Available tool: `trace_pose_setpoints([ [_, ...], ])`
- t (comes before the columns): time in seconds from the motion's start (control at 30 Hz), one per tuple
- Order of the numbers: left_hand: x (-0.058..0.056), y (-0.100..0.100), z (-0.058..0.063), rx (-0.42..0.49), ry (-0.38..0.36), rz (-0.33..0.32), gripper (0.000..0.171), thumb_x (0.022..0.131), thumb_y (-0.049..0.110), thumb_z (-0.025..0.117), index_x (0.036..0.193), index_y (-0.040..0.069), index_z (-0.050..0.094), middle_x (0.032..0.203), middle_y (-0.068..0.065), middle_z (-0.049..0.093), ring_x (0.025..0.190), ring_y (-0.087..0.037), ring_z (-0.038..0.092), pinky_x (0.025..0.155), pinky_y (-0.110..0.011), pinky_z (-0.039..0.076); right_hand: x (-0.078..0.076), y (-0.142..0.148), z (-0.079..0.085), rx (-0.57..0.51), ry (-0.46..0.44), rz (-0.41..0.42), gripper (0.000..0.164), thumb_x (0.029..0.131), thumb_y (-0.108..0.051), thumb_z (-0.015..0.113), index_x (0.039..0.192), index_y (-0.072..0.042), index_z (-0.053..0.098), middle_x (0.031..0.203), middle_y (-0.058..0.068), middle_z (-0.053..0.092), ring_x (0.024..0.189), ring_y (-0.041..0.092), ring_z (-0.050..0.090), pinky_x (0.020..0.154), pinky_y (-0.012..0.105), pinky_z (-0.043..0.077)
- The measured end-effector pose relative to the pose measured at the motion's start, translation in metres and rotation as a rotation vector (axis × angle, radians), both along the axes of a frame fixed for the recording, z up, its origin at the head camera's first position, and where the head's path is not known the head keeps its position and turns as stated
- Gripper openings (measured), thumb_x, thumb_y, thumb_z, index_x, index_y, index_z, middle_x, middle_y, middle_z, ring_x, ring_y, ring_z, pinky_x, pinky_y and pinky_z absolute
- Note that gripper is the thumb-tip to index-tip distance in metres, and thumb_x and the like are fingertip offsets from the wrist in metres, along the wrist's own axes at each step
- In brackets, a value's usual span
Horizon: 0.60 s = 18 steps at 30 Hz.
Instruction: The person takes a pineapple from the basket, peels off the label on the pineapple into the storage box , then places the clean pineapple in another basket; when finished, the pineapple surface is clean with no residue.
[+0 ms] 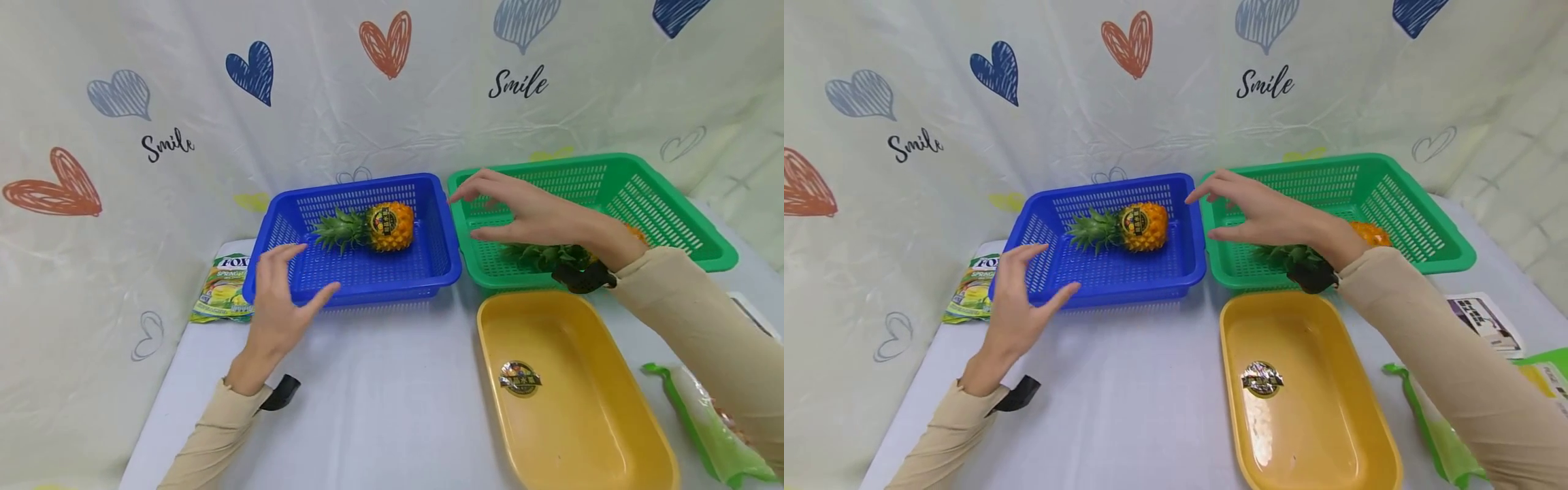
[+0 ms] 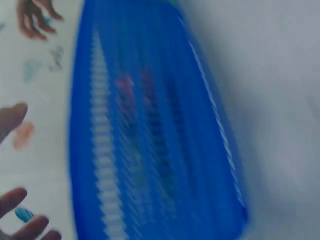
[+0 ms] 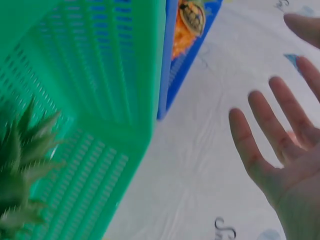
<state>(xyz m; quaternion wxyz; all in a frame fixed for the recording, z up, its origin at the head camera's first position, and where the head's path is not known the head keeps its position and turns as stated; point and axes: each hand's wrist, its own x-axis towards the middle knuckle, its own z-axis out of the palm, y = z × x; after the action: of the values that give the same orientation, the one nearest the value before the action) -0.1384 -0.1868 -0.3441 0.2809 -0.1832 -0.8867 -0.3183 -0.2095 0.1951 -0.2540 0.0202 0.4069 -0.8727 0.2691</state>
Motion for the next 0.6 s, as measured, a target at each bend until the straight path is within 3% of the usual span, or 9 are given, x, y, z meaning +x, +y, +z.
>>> trace_pose_setpoints([
  [0.1,-0.007,-0.028,-0.010,0.038,-0.043,0.205,0.083,0.076,0.037,0.084,0.140,0.004,0.044,0.139,-0.020,0.038,0.132,-0.033,0.034,0.108,-0.053,0.034,-0.005,-0.015,-0.003,-0.033,-0.004,-0.026,0.048,0.088,-0.013,0.073,0.132,-0.012,0.055,0.129,0.005,0.052,0.115,0.018,0.049,0.095,0.040,0.046],
  [0.2,-0.008,-0.043,-0.019,0.099,-0.170,0.304,0.091,0.076,0.043,0.082,0.146,0.007,0.036,0.144,-0.020,0.031,0.134,-0.034,0.029,0.108,-0.058,0.032,-0.010,-0.031,-0.005,-0.045,-0.032,-0.057,0.052,0.088,-0.015,0.074,0.135,-0.012,0.052,0.132,0.009,0.048,0.118,0.022,0.046,0.099,0.045,0.043],
  [0.37,-0.008,-0.051,-0.026,0.249,-0.367,0.308,0.097,0.079,0.050,0.077,0.152,0.015,0.024,0.150,-0.016,0.022,0.136,-0.032,0.027,0.112,-0.059,0.028,-0.027,-0.056,-0.005,-0.023,-0.056,-0.083,0.058,0.086,-0.018,0.075,0.137,-0.012,0.047,0.135,0.010,0.044,0.123,0.025,0.042,0.105,0.048,0.038],
  [0.6,-0.009,-0.052,-0.029,0.384,-0.489,0.314,0.101,0.076,0.049,0.080,0.153,0.017,0.023,0.150,-0.016,0.024,0.137,-0.034,0.029,0.115,-0.057,0.026,-0.054,-0.088,-0.009,0.143,-0.029,-0.078,0.064,0.083,-0.022,0.079,0.137,-0.011,0.046,0.138,0.011,0.042,0.129,0.028,0.041,0.109,0.047,0.038],
])
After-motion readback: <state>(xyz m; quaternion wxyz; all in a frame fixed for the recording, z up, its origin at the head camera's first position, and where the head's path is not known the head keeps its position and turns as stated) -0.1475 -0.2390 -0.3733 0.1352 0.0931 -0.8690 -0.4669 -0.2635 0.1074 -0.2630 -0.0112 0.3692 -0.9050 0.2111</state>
